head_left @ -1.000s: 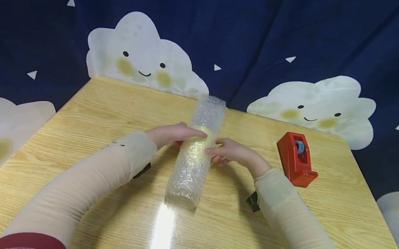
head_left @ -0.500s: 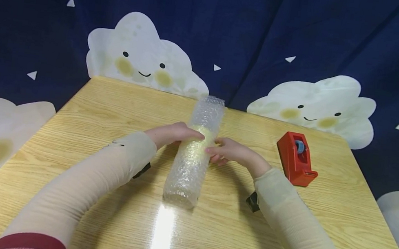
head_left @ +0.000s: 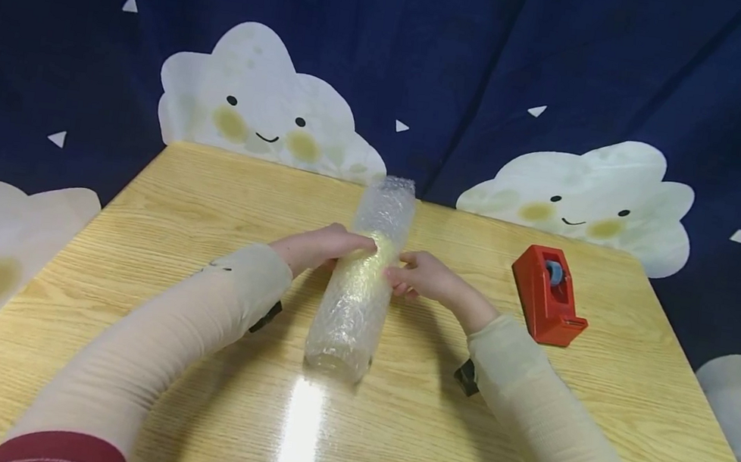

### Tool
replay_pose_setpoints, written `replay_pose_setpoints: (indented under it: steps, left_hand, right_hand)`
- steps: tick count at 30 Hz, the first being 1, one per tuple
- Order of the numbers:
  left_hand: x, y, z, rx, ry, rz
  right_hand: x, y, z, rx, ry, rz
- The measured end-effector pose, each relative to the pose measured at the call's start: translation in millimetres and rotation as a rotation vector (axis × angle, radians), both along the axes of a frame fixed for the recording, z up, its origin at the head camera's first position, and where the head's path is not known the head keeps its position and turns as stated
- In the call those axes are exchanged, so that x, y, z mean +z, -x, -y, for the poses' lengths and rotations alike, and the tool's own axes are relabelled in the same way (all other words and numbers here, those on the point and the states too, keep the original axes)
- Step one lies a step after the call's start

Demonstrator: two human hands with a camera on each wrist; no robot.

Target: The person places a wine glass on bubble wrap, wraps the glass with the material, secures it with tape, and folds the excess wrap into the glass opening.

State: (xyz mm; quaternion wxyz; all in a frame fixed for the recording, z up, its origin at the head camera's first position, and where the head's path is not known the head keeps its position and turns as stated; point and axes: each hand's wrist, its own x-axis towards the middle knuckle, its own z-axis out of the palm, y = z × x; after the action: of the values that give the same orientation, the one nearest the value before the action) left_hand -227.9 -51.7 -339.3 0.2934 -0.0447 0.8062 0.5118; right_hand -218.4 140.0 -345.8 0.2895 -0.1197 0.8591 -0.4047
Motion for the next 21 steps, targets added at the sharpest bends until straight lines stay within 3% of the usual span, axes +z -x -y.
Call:
replay_pose_setpoints:
  steps: [8, 12, 21]
  left_hand:
    - [-3.2, 0.6, -1.5, -0.033, 0.139, -0.016]
    - [-3.2, 0.9, 0.0, -0.035, 0.114, -0.011]
    - [-3.3, 2.0, 3.3, -0.055, 0.031, 0.04]
  right_hand:
    - [3.9, 0.4, 5.6, -0.028, -0.019, -0.009]
    - [4.9, 1.0, 6.1, -0.027, -0.009, -0.016]
    - [5.3, 2.9, 8.7, -0.133, -0.049, 0.061]
